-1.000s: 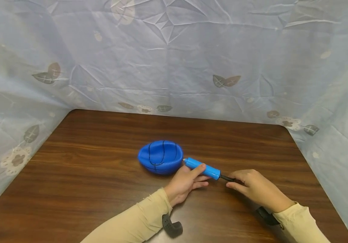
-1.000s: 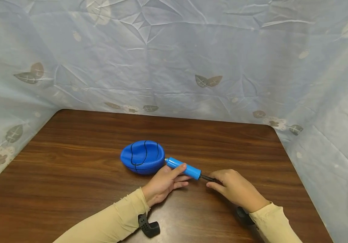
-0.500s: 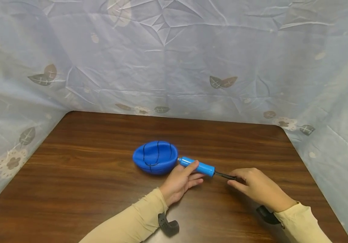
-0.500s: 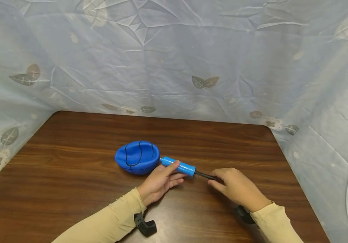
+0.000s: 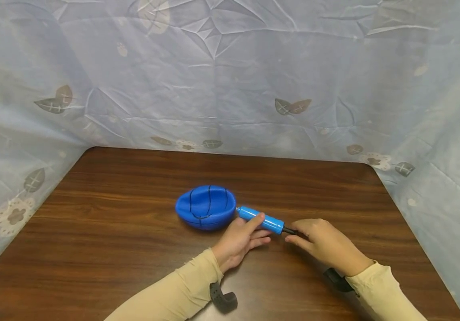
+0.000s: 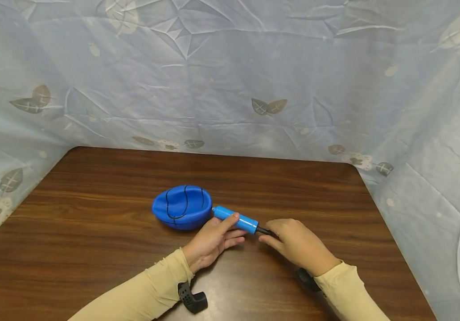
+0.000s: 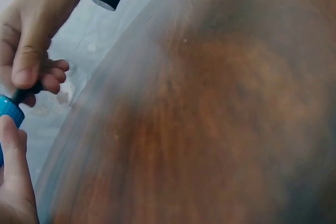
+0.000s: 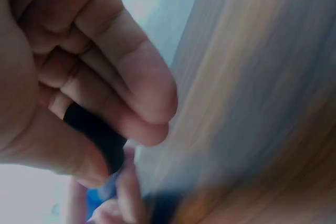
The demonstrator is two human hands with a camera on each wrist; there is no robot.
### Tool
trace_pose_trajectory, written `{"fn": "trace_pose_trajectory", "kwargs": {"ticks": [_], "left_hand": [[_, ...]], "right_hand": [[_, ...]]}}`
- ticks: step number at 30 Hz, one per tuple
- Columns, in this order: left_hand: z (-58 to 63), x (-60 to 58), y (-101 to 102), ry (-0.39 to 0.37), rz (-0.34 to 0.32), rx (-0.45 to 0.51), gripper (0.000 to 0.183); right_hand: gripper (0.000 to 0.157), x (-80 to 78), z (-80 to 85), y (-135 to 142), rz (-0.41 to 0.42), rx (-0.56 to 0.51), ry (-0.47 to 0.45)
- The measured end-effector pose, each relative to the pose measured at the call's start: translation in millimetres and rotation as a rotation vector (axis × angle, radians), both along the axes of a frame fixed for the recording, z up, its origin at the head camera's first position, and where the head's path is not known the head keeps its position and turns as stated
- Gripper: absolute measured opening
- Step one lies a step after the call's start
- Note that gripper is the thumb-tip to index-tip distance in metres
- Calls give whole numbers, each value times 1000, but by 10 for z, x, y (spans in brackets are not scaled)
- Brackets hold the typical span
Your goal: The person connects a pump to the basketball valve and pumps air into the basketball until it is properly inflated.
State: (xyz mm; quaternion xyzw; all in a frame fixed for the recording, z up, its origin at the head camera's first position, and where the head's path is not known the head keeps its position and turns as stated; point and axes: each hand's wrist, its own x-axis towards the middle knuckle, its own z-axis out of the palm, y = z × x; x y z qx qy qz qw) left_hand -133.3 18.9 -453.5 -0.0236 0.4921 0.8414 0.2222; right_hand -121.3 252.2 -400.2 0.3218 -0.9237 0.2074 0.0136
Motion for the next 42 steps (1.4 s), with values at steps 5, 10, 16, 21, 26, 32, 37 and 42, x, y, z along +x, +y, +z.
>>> {"fn": "trace_pose_trajectory", "kwargs": {"ticks": [5,10,16,21,26,32,37,42], "left_hand": [[9,-41,-26,-21,21,1,43],[-5,-65,-30,-46,17,5,43],[-18,-80,-46,-60,21,16,45],[-16,-42,-33,-49,10,9,45],[-5,4,2,-21,-9,-4,42],[-10,20,16,-15,-9,-3,43],[-10,14,7,-18,10,8,43],[-5,0,-8,-28,22,13,42]], "right_hand": [[16,-17,38,-120,-5,15,7],[19,36,21,90,-49,33,-68],[20,122,50,459,-103,41,-128],[15,133,46,502,-62,15,-127],[8,55,-5,248,-24,23,-68],[14,-25,-77,-24,-26,4,-33],[19,12,-67,8,-39,-11,-62],[17,79,-65,319,-100,17,-111]]}}
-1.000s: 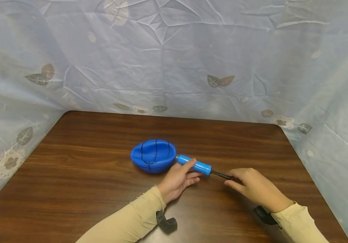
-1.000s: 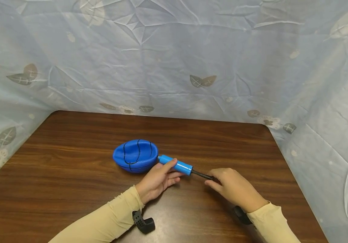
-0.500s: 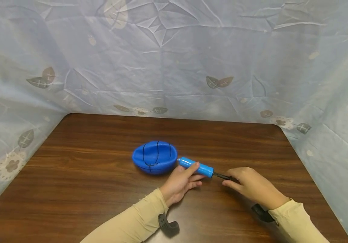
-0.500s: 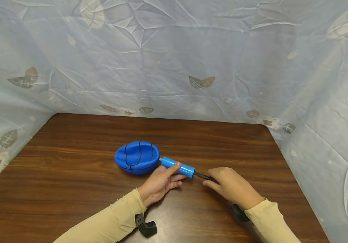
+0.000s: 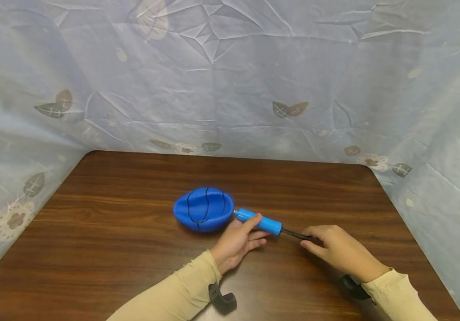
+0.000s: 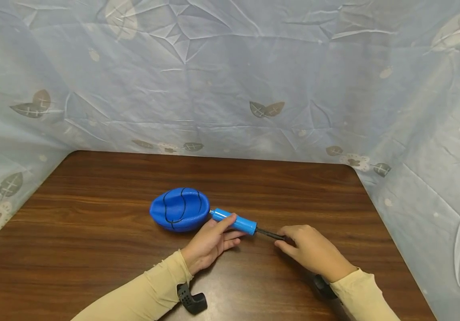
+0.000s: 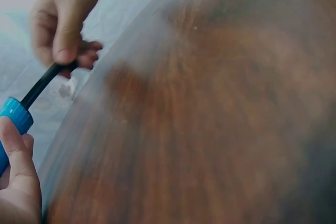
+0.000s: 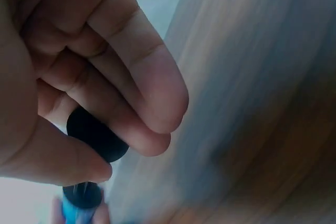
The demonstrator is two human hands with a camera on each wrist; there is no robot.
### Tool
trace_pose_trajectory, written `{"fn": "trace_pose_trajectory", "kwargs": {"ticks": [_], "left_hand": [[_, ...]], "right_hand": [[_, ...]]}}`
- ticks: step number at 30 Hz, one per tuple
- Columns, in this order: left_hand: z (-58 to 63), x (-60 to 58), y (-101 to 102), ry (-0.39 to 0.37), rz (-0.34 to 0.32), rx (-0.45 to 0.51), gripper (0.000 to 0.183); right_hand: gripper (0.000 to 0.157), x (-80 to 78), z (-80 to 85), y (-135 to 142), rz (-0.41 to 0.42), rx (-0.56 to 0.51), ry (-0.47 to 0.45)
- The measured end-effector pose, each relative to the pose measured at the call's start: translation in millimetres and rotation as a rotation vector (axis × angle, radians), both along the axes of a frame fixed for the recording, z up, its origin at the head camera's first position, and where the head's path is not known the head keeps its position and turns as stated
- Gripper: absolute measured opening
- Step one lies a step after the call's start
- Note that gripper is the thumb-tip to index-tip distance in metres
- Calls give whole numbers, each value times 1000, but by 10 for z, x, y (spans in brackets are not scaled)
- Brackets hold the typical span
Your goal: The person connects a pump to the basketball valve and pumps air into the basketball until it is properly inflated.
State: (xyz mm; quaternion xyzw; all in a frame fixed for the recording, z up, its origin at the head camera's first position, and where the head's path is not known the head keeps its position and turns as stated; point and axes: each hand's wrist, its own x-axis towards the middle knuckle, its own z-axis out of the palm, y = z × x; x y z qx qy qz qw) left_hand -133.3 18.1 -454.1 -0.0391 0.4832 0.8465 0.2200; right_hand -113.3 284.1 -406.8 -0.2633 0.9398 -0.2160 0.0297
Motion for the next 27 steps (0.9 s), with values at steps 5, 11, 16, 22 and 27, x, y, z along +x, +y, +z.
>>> {"fn": "trace_pose_trajectory", "kwargs": {"ticks": [5,11,16,22,27], "left_hand": [[5,-4,-28,2,8,18,45],[1,-13,-54,9,1,25,52],[-7,-2,-26,33,-13,0,51],[-4,-16,-13,19,-21,13,49],[20,-41,-45,-7,-13,27,58]], "right_hand": [[20,52,20,307,-76,11,-28],[19,5,65,250,-35,37,29],[16,-71,60,-19,32,67,106],[15,-172,54,-380,62,42,145],[16,-182,57,-486,46,38,150]]}}
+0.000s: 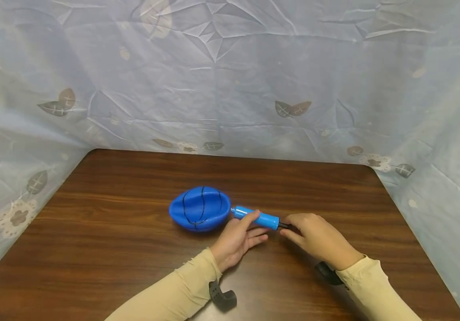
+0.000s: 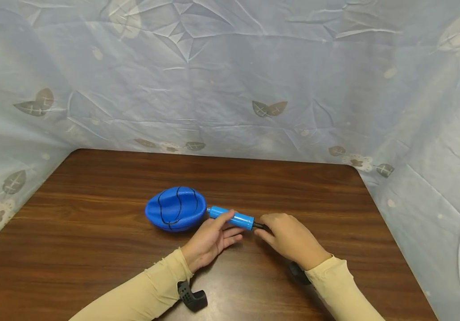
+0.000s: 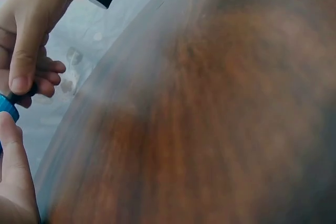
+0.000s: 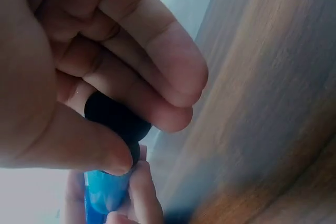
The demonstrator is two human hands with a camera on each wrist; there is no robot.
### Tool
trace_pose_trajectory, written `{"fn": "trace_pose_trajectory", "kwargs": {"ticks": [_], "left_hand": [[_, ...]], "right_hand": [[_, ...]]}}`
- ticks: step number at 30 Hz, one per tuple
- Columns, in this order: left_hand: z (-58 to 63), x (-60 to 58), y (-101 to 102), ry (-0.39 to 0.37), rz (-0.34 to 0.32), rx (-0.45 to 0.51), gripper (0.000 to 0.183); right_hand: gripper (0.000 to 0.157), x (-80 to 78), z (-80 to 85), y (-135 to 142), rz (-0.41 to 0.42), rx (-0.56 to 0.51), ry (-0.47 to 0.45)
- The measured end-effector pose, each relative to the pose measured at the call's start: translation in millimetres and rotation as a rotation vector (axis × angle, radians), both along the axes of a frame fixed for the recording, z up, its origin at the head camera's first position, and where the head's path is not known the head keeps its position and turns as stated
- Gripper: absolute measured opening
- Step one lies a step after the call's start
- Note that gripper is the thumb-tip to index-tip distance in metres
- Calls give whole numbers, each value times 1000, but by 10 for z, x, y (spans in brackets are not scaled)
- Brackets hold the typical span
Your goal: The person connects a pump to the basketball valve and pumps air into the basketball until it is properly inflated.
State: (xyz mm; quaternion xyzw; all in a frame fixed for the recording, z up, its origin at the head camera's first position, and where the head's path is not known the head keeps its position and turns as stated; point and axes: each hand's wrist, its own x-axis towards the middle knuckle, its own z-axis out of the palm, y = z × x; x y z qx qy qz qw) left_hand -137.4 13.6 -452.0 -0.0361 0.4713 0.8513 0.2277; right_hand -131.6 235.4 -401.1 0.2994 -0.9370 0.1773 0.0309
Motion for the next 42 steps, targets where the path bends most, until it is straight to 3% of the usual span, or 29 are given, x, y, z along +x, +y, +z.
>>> {"fn": "trace_pose_trajectory", "kwargs": {"ticks": [4,11,18,21,27,31,42], "left_hand": [[8,-6,5,-12,-17,-4,62],[3,7,80,-8,-10,-6,49],[18,-8,115,14,-45,3,50],[29,-17,80,6,-38,-2,49],[34,-22,54,-15,-26,9,45],[29,-17,49,-19,-24,12,46],[-24,14,51,12,-12,11,53]], "right_hand": [[15,52,-26,135,-20,-20,-49],[11,215,-38,488,-98,-53,-106],[9,177,-25,172,-83,-69,4],[9,171,-14,114,-81,-67,-3],[6,265,-1,440,-133,-43,-101],[6,305,-18,597,-138,-40,-96],[9,116,-60,62,-96,-5,51]]}}
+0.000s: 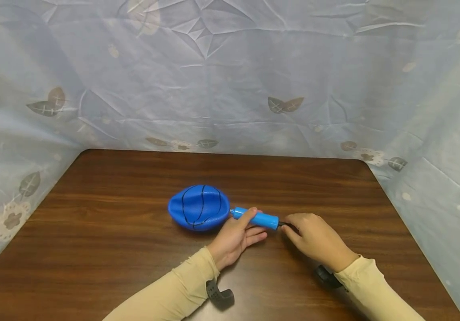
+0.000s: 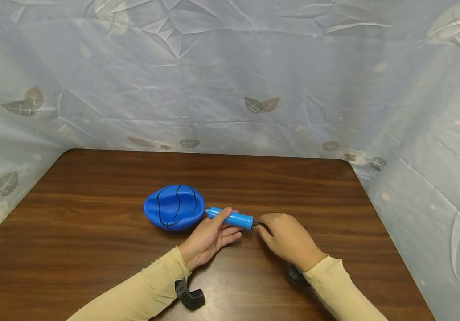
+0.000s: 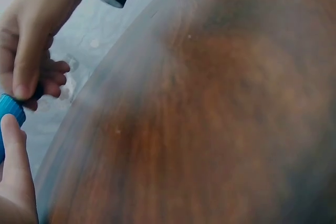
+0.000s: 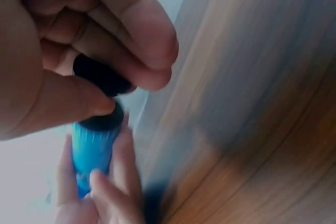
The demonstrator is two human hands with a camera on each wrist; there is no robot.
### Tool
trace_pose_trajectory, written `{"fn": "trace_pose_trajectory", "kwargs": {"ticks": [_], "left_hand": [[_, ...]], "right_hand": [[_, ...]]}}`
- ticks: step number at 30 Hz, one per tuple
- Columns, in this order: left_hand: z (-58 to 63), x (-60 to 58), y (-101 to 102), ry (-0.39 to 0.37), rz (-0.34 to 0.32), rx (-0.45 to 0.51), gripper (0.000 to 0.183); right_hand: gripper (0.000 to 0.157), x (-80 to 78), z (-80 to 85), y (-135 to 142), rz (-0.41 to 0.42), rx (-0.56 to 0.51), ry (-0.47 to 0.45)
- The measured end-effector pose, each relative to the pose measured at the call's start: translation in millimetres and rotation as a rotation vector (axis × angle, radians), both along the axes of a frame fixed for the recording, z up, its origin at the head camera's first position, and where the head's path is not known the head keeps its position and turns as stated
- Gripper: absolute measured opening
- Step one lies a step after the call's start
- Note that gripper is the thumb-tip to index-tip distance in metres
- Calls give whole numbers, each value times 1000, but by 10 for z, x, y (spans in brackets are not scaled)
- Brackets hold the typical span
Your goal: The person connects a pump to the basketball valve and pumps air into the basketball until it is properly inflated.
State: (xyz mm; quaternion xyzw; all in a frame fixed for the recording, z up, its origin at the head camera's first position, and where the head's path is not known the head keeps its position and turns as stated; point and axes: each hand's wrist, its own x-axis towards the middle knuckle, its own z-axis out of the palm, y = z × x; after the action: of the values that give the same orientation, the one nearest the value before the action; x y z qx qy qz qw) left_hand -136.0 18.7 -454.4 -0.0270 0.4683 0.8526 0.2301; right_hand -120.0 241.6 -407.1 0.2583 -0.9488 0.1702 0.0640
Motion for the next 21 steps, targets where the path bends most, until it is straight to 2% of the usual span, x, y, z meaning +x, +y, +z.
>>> {"fn": "trace_pose_trajectory", "kwargs": {"ticks": [3,6,11,14,17,21], "left_hand": [[-7,3,-23,4,17,2,55],[-12,-4,-48,3,23,0,55],[-10,-11,-58,-15,32,2,49],[-7,-3,-34,-27,30,13,46],[-7,2,3,-19,23,19,45],[-3,-3,20,5,15,20,48]], "right_hand": [[13,-36,6,-106,7,-8,-2],[12,-29,13,-77,0,-20,-47],[9,78,-2,272,-56,-26,-165],[11,153,-7,491,-88,-11,-189],[8,172,-8,501,-70,11,-141],[4,132,-1,215,-19,0,-16]]}}
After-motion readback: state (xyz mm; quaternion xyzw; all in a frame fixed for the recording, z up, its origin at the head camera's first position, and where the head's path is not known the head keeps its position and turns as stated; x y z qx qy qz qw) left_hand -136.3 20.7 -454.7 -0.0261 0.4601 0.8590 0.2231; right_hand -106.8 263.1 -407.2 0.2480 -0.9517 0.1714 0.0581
